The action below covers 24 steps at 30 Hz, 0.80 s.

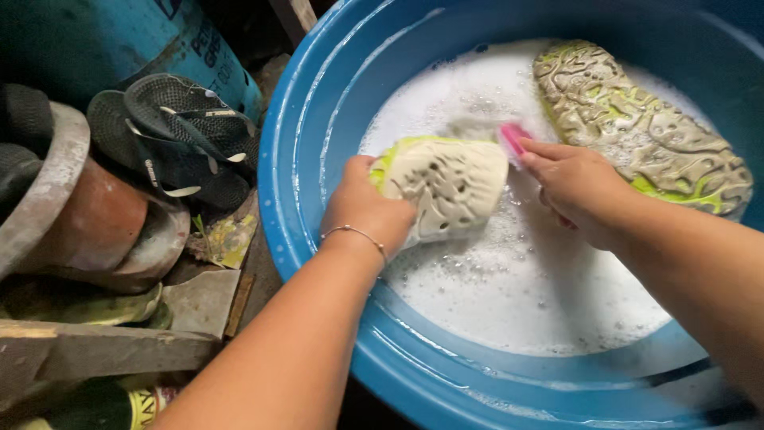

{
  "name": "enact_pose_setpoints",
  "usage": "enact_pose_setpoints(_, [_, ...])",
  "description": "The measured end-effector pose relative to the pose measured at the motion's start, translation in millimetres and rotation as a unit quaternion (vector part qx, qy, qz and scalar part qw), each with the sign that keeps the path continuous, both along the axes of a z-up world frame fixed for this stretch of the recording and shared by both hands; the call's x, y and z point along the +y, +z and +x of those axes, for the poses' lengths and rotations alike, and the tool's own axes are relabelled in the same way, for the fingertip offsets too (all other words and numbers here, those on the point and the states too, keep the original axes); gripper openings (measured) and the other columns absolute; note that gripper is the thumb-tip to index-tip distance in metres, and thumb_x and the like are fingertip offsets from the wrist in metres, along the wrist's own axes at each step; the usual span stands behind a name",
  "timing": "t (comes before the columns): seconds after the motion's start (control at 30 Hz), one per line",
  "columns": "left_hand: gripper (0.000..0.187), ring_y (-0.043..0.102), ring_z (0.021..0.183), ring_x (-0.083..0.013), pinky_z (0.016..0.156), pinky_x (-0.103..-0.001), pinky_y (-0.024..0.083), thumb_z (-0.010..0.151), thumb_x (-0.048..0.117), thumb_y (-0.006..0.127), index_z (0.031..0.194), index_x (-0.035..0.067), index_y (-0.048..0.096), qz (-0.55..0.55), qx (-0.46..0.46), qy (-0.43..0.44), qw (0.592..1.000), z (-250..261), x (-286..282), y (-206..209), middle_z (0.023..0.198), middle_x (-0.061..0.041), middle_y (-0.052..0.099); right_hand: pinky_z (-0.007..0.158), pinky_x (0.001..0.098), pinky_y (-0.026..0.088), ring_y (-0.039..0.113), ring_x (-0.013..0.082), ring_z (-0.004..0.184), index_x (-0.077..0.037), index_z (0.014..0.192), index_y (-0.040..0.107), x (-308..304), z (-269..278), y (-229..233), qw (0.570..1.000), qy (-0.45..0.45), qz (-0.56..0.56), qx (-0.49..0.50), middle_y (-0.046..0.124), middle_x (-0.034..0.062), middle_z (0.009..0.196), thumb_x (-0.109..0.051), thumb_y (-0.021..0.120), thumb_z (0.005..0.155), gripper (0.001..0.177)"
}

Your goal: The person scrubs a pair of yellow flip-flops and a pair of beige clogs with a pink brush in a blue basin filled with soapy water. They scrub the soles, sides, and interiors of the footwear, rinsing them in the basin.

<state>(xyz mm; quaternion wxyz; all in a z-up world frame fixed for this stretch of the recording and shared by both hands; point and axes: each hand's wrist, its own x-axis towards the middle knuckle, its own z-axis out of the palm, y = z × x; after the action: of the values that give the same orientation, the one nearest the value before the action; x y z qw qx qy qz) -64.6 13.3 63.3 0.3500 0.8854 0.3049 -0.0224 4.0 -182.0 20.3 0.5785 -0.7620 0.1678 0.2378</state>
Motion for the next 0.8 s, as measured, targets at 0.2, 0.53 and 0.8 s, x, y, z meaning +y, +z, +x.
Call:
enact_pose_setpoints(0.2, [0.082,0.068,0.101,-0.0344,0.063,-0.047,0.064,0.073,0.018,0.065,0.145,0.029,0.028,-0.335,0.025,0.207,0.919,-0.1,-6.2,15.9,0.132,-0.012,0.056,0.042,0.0297,0.028,0.037,0.0122,0.046,-0.033,0.136,0.064,-13.8,11.9,-65.7,0.989,-0.134,0.050,0.036,0.047,-0.0016,0.060,-0.027,0.057,0.102,0.035])
enact_pose_setpoints(0.53, [0.069,0.069,0.087,-0.0294,0.056,-0.048,0.060,0.067,0.018,0.063,0.131,0.030,0.041,-0.382,-0.101,0.204,0.896,9.3,7.9,12.0,0.113,-0.009,0.063,0.043,0.0250,0.034,0.040,0.0073,0.050,-0.017,0.119,0.070,1.0,21.6,-50.3,0.990,-0.101,0.095,0.032,0.049,-0.0054,0.066,-0.046,0.057,0.102,0.036])
enact_pose_setpoints(0.8, [0.055,0.069,0.078,-0.0206,0.053,-0.038,0.055,0.072,0.032,0.062,0.125,0.016,0.067,-0.283,-0.070,-0.015,0.957,29.6,43.0,62.0,0.105,-0.006,0.072,0.040,0.0119,0.038,0.041,-0.0003,0.048,-0.010,0.103,0.068,-30.0,42.8,-27.6,0.898,-0.184,0.397,0.051,0.060,-0.0037,0.074,-0.084,0.049,0.088,0.078])
